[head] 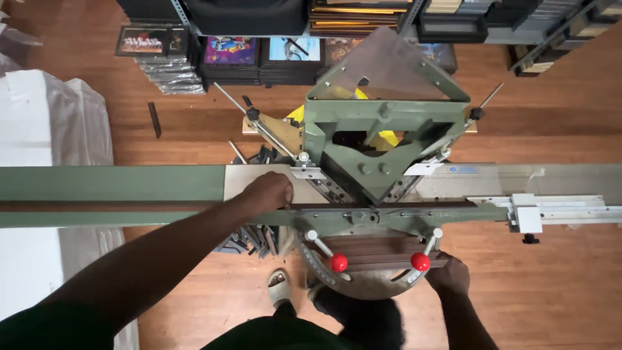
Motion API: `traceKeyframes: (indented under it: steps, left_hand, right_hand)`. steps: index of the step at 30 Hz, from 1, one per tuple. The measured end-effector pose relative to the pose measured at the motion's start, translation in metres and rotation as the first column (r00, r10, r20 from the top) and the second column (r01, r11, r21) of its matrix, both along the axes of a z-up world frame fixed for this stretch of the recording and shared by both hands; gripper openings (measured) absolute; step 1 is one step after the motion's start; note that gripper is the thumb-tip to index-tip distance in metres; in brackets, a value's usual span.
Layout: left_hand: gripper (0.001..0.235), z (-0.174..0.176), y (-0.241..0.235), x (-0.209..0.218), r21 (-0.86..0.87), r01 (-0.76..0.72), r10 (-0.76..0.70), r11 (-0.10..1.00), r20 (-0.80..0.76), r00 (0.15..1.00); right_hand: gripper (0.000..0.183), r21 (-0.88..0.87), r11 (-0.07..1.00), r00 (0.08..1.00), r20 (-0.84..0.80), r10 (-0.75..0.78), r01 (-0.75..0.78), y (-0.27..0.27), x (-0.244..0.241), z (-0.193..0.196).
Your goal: Cutting a wooden frame piece using a manual miter guillotine.
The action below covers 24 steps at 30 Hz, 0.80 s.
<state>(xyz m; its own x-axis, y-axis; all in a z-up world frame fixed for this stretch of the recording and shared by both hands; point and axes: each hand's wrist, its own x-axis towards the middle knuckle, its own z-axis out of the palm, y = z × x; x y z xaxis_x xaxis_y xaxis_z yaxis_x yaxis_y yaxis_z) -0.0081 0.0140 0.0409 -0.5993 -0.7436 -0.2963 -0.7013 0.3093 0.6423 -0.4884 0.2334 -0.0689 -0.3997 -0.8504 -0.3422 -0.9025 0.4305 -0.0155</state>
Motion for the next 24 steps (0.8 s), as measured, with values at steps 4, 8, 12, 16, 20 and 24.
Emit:
traceKeyframes:
  steps: [4,8,12,16,20,24]
  left_hand:
    - [0.014,-0.007,0.000,0.002,-0.060,-0.026,0.023,0.998,-0.047,0.999]
    - [0.008,0.003,0.008,0.001,-0.037,-0.035,0.034,0.999,-0.033,0.999]
    - [0.007,-0.016,0.012,0.016,-0.101,0.005,-0.014,0.995,-0.090,0.996]
    - [0.007,-0.040,0.007,0.040,-0.128,0.017,-0.047,0.992,-0.235,0.971]
    - [0.012,-0.046,0.024,0.039,-0.224,-0.096,0.034,0.970,-0.265,0.964]
    - [0.033,-0.010,0.045,0.027,-0.249,-0.246,0.209,0.937,-0.168,0.963]
  right_hand:
    - [0.036,-0.018,1.000,1.000,-0.002,0.009,-0.009,-0.008,0.004,0.006]
    - [0.032,-0.046,0.997,0.996,-0.068,0.052,-0.055,0.003,-0.008,-0.024]
    - [0.033,-0.082,0.997,0.994,-0.108,-0.007,-0.002,0.044,0.031,-0.029]
    - [0.031,-0.110,0.985,0.988,-0.073,-0.138,0.130,0.057,0.070,-0.010]
    - [0.037,-0.023,0.986,0.987,0.023,-0.162,0.163,0.055,0.056,0.008]
    - [0.046,-0.008,0.999,0.980,0.194,-0.035,0.037,-0.012,-0.006,0.019]
